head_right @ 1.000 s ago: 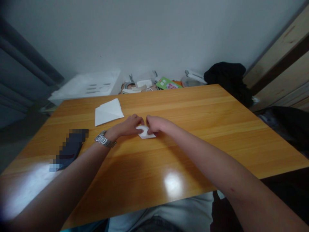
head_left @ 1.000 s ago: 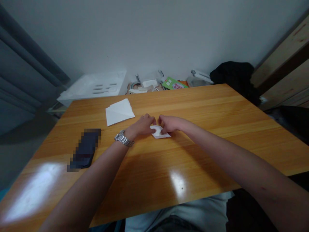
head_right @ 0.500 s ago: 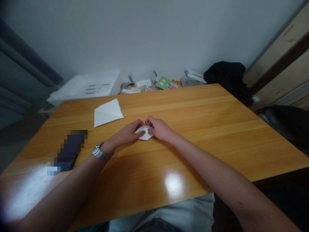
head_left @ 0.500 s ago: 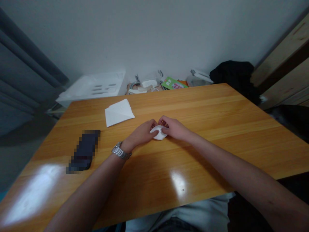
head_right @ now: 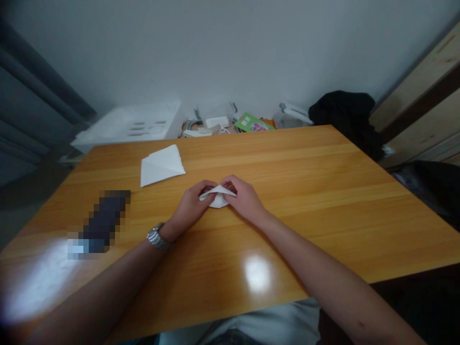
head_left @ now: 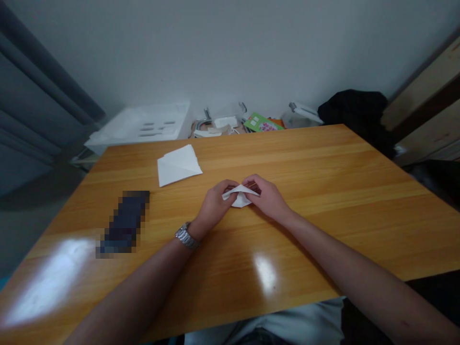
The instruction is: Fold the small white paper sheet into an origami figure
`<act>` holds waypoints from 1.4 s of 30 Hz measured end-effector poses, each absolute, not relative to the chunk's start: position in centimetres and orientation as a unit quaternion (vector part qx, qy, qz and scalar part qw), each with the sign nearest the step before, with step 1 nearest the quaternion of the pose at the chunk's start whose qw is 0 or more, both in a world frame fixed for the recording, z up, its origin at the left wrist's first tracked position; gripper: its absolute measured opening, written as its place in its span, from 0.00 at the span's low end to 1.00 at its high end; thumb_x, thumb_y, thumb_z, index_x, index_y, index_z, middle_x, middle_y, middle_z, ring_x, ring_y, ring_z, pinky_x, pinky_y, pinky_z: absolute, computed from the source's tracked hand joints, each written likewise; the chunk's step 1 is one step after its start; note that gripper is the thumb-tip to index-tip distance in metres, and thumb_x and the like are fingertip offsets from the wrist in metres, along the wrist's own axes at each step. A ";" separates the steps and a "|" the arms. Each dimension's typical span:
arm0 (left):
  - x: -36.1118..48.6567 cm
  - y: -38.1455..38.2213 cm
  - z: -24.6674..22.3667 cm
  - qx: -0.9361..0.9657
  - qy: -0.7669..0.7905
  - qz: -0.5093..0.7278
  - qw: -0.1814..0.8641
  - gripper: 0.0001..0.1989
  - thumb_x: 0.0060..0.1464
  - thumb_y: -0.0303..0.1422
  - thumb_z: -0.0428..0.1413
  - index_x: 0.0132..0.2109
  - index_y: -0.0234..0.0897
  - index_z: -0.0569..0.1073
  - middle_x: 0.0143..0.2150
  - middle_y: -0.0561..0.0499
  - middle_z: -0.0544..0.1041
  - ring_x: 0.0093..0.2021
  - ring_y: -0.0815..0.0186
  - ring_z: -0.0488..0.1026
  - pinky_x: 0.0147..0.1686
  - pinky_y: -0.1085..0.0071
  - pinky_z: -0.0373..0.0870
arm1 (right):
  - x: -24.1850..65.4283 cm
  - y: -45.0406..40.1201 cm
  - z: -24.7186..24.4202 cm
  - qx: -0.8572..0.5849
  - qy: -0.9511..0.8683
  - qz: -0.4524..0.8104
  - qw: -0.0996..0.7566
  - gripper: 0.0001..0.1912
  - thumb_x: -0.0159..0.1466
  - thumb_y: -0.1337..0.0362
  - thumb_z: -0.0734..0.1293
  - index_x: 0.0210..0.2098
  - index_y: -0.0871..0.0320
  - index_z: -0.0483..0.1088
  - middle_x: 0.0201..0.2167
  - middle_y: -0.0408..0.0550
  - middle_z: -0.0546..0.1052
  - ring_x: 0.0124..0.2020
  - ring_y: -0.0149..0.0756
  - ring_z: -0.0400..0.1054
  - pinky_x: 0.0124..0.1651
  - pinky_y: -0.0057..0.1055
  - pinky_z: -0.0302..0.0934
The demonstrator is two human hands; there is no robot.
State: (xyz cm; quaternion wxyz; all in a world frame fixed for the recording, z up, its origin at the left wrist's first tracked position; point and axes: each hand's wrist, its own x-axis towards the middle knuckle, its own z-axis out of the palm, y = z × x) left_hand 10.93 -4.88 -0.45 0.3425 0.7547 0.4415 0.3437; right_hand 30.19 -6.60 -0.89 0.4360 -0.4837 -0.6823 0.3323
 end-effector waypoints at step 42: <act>11.2 -4.8 -1.3 0.701 0.420 0.387 0.428 0.09 0.57 0.33 0.60 0.45 0.36 0.76 0.42 0.49 0.82 0.42 0.64 0.79 0.44 0.70 0.76 | 31.4 -7.1 -1.4 -0.485 -0.675 0.337 0.441 0.12 0.62 0.69 0.65 0.45 0.54 0.74 0.42 0.46 0.80 0.44 0.37 0.74 0.50 0.34 0.65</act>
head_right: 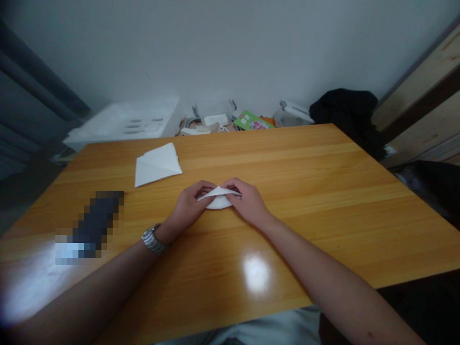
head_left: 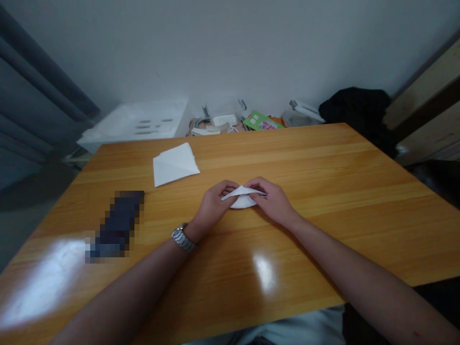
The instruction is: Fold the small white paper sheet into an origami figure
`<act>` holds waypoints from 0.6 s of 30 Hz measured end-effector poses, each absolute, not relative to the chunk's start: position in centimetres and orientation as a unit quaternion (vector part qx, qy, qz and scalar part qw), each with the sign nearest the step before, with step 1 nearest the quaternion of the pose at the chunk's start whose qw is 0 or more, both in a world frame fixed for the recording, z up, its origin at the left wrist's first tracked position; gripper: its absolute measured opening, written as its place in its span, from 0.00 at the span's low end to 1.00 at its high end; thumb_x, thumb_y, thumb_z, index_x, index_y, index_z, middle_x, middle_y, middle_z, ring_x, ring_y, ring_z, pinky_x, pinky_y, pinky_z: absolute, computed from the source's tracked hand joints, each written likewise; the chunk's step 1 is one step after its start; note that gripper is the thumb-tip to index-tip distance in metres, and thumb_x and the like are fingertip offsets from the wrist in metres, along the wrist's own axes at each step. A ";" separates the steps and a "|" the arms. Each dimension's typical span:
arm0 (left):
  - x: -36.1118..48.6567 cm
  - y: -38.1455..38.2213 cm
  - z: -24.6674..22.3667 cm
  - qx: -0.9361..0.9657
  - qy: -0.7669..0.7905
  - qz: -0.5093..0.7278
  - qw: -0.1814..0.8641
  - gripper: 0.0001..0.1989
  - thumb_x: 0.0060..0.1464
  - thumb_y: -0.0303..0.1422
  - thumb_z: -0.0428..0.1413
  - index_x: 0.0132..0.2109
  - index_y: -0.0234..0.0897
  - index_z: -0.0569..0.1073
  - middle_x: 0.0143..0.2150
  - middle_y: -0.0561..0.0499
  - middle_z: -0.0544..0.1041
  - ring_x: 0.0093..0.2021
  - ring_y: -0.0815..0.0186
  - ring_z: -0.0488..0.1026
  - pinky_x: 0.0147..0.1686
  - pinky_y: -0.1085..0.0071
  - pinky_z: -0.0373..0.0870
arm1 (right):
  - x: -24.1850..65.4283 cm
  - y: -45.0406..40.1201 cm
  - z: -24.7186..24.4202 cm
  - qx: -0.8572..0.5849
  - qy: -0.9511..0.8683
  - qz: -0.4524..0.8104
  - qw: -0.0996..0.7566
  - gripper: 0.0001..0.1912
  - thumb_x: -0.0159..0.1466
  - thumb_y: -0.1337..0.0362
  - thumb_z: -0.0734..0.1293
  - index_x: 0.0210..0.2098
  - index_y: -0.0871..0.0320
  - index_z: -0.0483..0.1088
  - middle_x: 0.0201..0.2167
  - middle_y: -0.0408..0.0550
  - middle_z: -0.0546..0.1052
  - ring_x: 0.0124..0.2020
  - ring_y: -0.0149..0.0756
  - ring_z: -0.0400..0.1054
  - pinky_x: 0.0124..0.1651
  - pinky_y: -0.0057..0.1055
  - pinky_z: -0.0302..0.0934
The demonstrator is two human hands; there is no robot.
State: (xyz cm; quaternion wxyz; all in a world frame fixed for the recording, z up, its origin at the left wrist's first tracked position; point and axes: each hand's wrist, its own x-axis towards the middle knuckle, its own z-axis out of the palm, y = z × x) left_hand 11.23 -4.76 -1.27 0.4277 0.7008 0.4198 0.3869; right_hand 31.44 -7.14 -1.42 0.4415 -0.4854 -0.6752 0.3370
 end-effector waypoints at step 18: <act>9.9 -3.9 -0.2 0.678 0.346 0.351 0.545 0.15 0.60 0.36 0.58 0.52 0.36 0.78 0.54 0.45 0.80 0.53 0.59 0.77 0.57 0.62 0.71 | 32.5 -6.3 -1.3 -0.461 -0.624 0.424 0.467 0.10 0.62 0.65 0.68 0.44 0.56 0.73 0.40 0.46 0.79 0.41 0.36 0.73 0.47 0.33 0.65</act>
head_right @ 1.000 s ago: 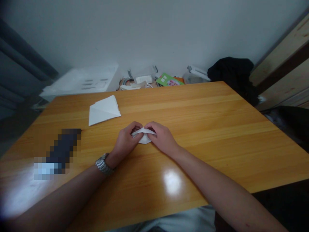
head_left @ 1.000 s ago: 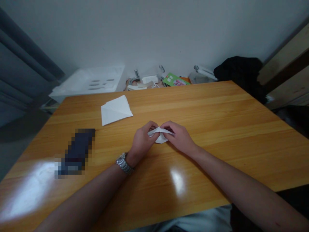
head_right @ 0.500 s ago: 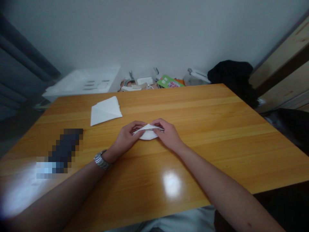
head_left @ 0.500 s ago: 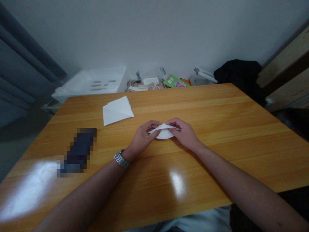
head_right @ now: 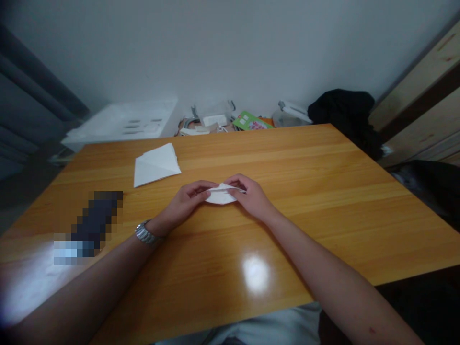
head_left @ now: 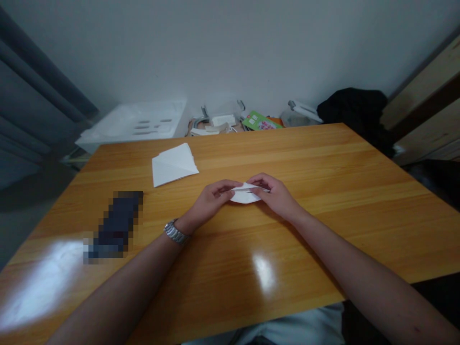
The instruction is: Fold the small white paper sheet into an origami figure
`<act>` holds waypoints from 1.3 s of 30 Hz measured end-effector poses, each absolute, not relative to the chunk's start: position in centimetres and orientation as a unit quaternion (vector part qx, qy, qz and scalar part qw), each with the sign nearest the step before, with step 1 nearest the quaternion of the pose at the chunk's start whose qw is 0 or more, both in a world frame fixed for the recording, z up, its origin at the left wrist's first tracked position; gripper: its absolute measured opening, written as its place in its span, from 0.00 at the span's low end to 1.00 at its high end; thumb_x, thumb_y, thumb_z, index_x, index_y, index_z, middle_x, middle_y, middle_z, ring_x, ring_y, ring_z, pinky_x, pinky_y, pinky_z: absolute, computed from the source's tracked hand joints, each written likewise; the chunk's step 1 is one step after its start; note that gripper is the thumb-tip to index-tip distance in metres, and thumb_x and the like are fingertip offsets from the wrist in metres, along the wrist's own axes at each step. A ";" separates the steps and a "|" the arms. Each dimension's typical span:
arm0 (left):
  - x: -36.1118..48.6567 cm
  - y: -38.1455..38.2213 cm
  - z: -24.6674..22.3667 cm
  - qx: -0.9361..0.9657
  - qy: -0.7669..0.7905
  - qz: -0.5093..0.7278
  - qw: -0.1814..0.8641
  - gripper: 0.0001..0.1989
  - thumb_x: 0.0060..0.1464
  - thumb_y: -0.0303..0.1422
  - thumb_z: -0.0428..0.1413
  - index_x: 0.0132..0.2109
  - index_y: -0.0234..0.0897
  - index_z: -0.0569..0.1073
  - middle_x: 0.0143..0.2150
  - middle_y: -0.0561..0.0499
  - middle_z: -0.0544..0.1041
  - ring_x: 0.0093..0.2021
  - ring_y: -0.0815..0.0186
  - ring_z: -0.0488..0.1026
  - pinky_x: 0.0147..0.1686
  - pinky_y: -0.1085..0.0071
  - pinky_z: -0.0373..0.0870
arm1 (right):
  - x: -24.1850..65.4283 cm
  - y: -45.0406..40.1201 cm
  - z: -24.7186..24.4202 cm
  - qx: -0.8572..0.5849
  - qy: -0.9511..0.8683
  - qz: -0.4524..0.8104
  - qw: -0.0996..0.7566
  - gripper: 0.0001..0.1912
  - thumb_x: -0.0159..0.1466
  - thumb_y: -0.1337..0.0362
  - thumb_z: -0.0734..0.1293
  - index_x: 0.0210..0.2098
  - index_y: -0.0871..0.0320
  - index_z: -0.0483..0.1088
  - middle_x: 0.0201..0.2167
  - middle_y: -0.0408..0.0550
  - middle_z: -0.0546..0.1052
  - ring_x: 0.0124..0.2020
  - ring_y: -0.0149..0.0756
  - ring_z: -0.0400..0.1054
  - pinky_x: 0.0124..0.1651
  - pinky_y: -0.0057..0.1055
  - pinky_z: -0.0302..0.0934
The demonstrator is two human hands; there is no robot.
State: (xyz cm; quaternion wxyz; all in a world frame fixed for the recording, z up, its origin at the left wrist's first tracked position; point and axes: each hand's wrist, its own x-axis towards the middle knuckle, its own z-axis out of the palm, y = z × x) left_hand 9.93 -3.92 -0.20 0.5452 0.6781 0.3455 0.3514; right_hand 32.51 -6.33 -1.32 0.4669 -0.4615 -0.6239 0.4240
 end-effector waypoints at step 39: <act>9.6 -3.9 0.1 0.713 0.348 0.344 0.502 0.14 0.60 0.31 0.54 0.49 0.38 0.81 0.50 0.49 0.82 0.52 0.59 0.76 0.56 0.63 0.68 | 32.7 -6.4 -1.4 -0.462 -0.638 0.409 0.461 0.11 0.63 0.58 0.72 0.44 0.54 0.76 0.43 0.48 0.81 0.45 0.39 0.75 0.50 0.37 0.66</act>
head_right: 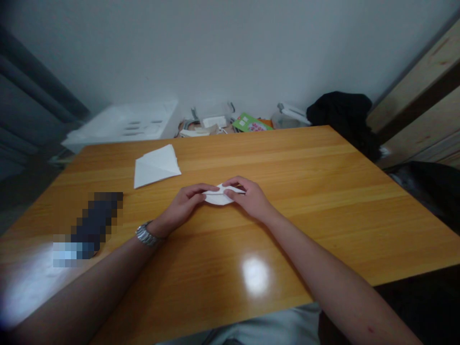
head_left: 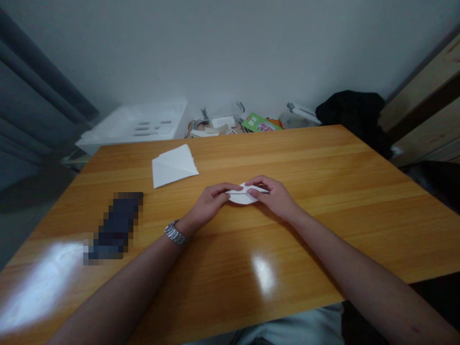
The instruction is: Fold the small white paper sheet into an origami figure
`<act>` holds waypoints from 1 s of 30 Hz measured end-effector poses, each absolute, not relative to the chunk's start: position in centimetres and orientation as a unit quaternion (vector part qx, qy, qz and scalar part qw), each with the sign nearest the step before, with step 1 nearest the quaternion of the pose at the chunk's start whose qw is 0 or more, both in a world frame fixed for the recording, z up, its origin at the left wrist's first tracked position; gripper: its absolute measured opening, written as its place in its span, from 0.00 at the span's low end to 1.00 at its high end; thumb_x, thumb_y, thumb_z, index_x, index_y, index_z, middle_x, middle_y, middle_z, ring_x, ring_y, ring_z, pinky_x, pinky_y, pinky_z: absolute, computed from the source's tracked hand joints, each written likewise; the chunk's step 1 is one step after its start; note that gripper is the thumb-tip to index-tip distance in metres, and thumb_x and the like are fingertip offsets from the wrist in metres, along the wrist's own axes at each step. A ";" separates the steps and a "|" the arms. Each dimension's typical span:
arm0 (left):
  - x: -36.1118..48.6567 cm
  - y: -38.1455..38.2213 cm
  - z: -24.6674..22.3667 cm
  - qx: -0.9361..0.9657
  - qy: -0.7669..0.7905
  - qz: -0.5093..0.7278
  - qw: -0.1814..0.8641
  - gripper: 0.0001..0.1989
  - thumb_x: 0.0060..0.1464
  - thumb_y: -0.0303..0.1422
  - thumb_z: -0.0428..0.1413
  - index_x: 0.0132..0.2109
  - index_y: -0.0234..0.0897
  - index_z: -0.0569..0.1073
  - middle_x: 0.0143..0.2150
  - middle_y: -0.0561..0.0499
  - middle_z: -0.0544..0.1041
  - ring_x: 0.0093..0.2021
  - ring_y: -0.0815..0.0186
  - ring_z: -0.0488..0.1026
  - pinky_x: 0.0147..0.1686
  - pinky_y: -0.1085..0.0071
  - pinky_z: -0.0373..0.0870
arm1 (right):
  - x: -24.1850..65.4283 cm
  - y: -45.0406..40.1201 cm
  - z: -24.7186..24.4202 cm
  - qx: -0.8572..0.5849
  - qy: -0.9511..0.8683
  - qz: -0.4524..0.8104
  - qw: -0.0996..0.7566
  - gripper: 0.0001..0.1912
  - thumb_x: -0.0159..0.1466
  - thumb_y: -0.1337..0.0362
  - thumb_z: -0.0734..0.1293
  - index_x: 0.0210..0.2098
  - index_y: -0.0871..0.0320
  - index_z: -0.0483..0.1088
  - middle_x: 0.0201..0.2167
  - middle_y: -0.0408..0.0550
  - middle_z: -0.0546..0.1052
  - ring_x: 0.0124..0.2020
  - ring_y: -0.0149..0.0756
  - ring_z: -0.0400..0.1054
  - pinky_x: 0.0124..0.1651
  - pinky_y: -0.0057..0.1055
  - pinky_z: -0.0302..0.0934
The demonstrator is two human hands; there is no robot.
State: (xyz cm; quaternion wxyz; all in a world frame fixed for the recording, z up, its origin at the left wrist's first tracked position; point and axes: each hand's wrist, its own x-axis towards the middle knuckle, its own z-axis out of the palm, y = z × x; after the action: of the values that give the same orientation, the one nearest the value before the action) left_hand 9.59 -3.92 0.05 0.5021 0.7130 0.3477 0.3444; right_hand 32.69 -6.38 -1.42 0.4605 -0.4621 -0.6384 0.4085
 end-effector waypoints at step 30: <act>11.4 -4.6 -1.2 0.656 0.404 0.396 0.499 0.15 0.56 0.43 0.62 0.40 0.34 0.75 0.34 0.50 0.78 0.33 0.67 0.74 0.33 0.73 0.71 | 31.9 -7.0 -1.1 -0.464 -0.610 0.433 0.475 0.18 0.59 0.57 0.75 0.45 0.56 0.74 0.38 0.48 0.80 0.37 0.38 0.74 0.39 0.32 0.66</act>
State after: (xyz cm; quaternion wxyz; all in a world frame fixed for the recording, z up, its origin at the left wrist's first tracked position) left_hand 11.42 -4.60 -1.17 0.4995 0.6564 0.4039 0.3957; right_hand 31.95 -7.04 -1.12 0.4748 -0.4638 -0.6098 0.4331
